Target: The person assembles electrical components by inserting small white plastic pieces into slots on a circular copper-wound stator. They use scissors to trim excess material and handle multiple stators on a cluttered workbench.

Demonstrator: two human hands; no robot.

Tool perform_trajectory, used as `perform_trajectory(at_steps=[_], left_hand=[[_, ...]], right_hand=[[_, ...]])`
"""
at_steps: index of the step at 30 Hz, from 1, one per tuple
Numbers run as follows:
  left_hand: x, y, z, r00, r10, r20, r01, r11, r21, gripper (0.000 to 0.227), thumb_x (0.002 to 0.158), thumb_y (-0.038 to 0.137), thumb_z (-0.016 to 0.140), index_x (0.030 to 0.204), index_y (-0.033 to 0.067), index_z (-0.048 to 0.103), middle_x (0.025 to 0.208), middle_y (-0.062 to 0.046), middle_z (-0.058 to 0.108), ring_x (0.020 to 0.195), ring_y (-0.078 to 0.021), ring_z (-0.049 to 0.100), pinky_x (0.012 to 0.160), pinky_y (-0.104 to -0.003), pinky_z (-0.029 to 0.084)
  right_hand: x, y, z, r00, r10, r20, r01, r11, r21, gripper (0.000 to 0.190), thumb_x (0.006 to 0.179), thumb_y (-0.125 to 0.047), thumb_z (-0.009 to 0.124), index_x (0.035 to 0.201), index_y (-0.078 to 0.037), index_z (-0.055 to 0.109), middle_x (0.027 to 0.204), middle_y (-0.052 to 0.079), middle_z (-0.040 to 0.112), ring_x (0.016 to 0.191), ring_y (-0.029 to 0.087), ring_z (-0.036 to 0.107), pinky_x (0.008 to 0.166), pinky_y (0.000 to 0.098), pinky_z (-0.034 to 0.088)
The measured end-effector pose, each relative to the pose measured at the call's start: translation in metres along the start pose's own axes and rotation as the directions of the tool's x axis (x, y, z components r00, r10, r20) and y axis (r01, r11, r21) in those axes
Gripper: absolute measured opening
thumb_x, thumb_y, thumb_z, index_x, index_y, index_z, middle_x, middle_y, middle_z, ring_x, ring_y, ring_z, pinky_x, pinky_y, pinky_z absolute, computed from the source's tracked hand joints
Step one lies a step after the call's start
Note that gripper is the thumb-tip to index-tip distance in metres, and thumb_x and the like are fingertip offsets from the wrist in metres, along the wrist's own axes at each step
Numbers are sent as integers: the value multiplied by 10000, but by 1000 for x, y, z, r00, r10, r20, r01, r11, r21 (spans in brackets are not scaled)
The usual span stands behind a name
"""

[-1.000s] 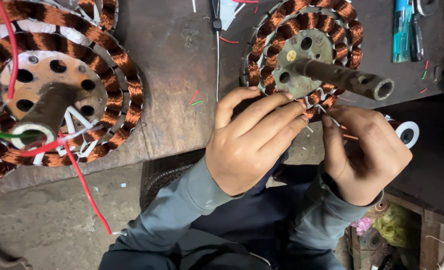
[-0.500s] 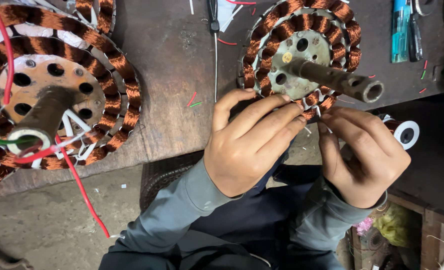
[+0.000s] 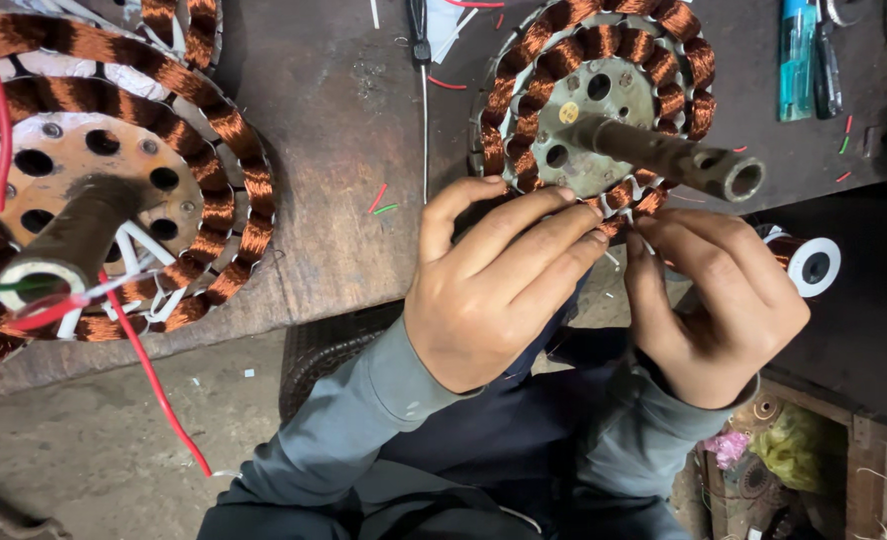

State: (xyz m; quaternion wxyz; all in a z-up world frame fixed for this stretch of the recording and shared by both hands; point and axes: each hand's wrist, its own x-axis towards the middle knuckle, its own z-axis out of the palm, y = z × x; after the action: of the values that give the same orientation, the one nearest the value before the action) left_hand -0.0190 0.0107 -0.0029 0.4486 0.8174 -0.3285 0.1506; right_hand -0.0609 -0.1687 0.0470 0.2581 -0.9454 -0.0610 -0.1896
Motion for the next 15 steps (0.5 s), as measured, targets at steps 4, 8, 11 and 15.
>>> perform_trajectory(at_steps=[4,8,11,15], left_hand=[[1,0,2,1000,8,-2,-8,1000,3,250,1056,145,638,1281,78,727,1348,-34,670,1298,-187,623,1189,-435,364],[1,3,3,1000,20,-16,-19,999,31,271,1024,113,639,1277,84,731,1348,-27,671,1303,-185,625,1194,-428,365],[3,5,3,1000,4,-4,-4,1000,28,230,1032,140,706,1254,92,736,1333,-23,677,1283,-185,627,1178,-434,366],[5,6,4,1000,8,-11,-8,999,37,234,1014,147,739,1243,99,737,1315,-14,682,1273,-172,630,1183,-438,364]], right_hand=[[2,0,1,1000,27,-3,-27,999,-24,203,923,141,778,1088,65,688,1011,171,707,888,230,717,792,273,557],[3,-1,-2,996,92,2,-92,996,6,143,952,114,778,1047,70,681,1031,164,712,880,208,713,772,252,554],[6,-3,-5,989,150,-9,-149,987,56,146,951,91,769,1061,58,678,1056,153,711,884,206,707,753,244,546],[8,-3,-8,997,81,-1,-81,997,-3,164,916,115,766,1054,70,688,995,166,703,887,241,698,750,282,516]])
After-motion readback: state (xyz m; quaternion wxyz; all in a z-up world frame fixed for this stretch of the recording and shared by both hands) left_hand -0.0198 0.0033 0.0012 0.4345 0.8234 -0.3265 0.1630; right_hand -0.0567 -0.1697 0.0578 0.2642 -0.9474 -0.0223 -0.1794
